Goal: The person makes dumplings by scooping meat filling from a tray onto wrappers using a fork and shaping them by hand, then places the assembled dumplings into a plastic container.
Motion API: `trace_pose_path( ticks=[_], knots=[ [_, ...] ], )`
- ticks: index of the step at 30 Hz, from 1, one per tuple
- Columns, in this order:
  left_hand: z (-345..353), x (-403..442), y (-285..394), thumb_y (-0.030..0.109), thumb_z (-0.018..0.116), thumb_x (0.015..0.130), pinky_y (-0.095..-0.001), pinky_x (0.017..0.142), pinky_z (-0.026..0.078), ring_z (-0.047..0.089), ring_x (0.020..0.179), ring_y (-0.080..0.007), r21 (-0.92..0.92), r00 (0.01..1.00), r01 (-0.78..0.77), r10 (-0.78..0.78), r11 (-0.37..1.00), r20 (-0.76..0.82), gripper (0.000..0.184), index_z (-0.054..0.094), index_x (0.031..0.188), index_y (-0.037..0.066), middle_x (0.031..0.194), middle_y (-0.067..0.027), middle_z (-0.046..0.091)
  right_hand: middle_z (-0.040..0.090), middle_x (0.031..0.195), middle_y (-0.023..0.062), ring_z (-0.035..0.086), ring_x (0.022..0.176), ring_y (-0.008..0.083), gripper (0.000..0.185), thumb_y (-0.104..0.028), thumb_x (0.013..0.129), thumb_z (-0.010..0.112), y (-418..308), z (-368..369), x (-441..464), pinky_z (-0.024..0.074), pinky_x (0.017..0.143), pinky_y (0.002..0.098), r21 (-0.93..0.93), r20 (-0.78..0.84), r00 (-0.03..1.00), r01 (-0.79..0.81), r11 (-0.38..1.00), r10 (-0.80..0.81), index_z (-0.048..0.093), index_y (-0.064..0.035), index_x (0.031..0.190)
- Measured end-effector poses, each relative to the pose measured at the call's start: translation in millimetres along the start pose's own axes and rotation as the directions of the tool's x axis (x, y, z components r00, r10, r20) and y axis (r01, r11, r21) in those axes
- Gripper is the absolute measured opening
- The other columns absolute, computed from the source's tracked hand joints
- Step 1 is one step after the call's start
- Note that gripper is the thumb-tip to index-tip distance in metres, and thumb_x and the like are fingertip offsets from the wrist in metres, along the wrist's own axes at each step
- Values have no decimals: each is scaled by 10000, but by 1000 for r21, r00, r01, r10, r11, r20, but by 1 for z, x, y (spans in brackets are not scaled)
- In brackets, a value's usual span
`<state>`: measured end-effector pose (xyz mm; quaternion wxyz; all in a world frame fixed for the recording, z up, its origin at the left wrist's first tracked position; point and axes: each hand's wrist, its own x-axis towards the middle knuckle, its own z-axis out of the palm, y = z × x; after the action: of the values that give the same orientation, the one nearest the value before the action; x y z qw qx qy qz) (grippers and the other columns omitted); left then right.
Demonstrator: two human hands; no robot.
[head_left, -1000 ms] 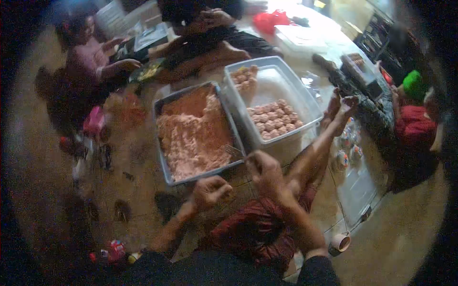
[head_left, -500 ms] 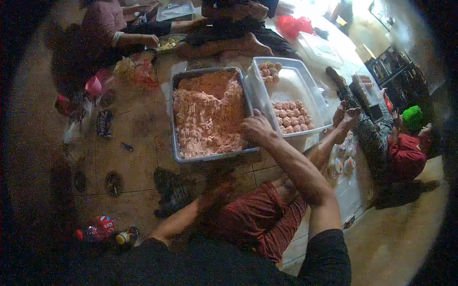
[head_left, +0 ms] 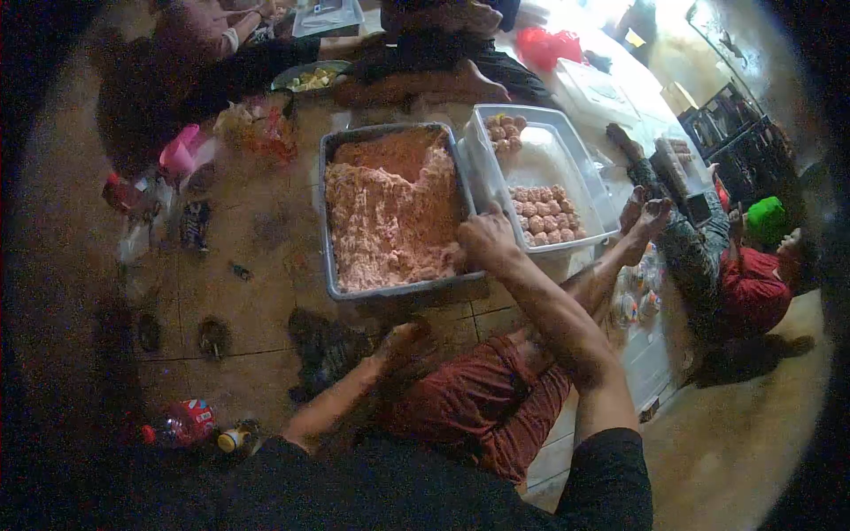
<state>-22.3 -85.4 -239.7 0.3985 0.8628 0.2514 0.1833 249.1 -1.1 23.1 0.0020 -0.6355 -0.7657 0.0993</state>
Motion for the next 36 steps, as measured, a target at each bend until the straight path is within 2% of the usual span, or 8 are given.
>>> trace_pose_path(
  ticks=[8,9,12,15,20,24,29,36],
  knots=[
    [-84,24,77,211,766,865,-430,739,564,701,852,-345,-23,978,-68,62,997,-199,317,673,1090,7,946,-168,712,736,996,75,687,920,265,155,-163,911,599,39,57,22,413,988,497,-87,-258,916,293,952,-306,720,-131,1002],
    [-86,23,79,223,769,871,-424,729,564,705,834,-328,28,972,-141,144,990,-184,315,676,1078,5,923,-154,713,730,954,61,688,889,260,150,-162,915,601,-2,26,17,414,980,509,-217,78,990,130,967,-116,712,-118,1006],
    [-81,30,78,278,758,914,-400,672,546,676,796,-234,-713,811,465,-576,526,105,307,682,1025,1,909,-105,703,727,901,48,701,866,244,151,-185,921,618,-18,9,19,399,1016,517,-349,319,944,31,936,88,711,-105,1009],
    [-78,18,79,317,723,956,-361,661,537,657,815,-172,-945,898,323,-331,50,290,331,679,991,-9,909,-80,697,736,953,76,722,936,227,146,-213,929,648,-21,-13,15,352,1144,507,-135,357,931,-28,991,75,725,-113,1002],
    [-97,24,85,409,582,1012,-316,835,551,675,877,-186,-870,956,292,-122,396,266,410,682,1071,16,972,-67,703,737,807,90,714,764,276,230,-250,911,596,13,64,9,433,996,520,-291,-131,991,-41,956,3,718,-170,732],
    [-106,29,108,424,549,1026,-325,831,560,697,908,-212,-871,877,431,-337,236,342,481,649,1204,-11,1073,-98,714,727,853,164,717,876,320,146,-221,845,695,1,9,0,467,866,517,-32,217,976,-22,999,28,721,-77,852],
    [-124,45,131,494,544,1012,-444,947,559,595,1215,-376,-884,947,253,-88,-392,310,746,383,1427,-105,1360,-260,566,715,874,183,709,858,340,133,-117,898,654,-5,-12,-42,533,780,429,431,-127,982,-71,899,139,702,-15,968],
    [-155,101,141,733,488,916,-514,1111,428,464,1348,-418,-862,984,-66,-175,-503,27,979,391,1439,-89,1457,-309,448,703,942,188,702,883,355,120,-57,915,641,-55,-10,-81,549,776,408,818,-298,864,11,575,407,658,-35,1032]
  ],
)
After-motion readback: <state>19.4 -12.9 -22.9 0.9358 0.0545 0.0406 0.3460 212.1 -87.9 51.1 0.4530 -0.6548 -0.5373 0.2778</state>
